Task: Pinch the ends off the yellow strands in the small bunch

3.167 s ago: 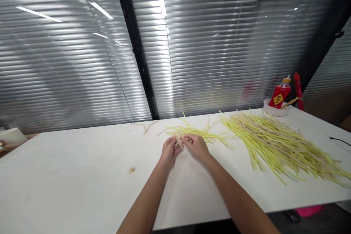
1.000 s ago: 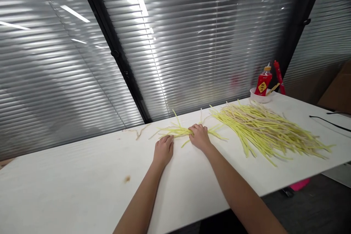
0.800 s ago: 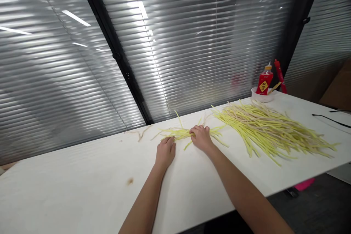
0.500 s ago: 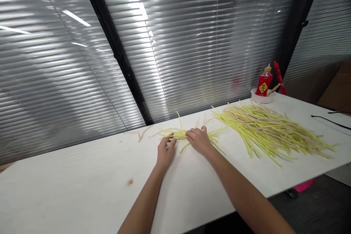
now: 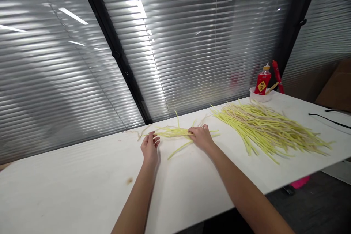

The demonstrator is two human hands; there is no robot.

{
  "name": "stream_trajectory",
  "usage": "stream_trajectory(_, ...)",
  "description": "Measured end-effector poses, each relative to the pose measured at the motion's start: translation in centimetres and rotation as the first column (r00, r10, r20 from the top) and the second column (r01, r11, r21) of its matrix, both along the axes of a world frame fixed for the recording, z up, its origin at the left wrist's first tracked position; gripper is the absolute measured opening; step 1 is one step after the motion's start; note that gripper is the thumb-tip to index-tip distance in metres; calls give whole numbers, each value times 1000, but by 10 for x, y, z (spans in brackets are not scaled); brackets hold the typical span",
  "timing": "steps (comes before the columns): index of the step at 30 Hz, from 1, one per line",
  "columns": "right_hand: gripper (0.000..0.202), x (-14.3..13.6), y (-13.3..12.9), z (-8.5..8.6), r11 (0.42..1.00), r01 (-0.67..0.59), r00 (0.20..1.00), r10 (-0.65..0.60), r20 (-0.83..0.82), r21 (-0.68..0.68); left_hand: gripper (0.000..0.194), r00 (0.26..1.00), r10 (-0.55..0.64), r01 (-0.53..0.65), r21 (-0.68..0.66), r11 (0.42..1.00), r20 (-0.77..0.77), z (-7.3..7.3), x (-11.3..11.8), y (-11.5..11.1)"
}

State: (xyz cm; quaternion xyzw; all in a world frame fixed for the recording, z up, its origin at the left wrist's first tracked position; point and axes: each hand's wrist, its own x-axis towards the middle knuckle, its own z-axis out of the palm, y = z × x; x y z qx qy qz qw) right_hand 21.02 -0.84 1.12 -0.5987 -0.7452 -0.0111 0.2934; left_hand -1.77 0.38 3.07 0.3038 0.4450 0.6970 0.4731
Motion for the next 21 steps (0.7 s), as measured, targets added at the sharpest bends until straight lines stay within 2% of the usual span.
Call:
stream_trajectory(5,17,5,2,0,998,54,998,-54,-27,-15,16,985,115,-109,-51,993,129,6,-22,6)
stream_trajectory(8,14,7,3,1,999,44,989,-44,-141,-9,13,972,136,-118,-99,988,193,7,-30,8)
stream_trajectory(11,23,6,5,2,1000,24,953,-24,-303,-5,12,967,134,-105,-140,985,218,7,-30,7)
stream_trajectory(13,29,5,6,3,1000,-2,897,5,-442,7,12,968,121,-89,-149,985,221,6,-28,6)
stream_trajectory(17,39,2,7,4,998,-28,717,60,-694,58,12,975,85,-52,-158,986,204,5,-23,5)
stream_trajectory(21,38,2,6,7,993,12,608,85,-789,116,12,981,47,-18,-148,989,190,4,-20,5)
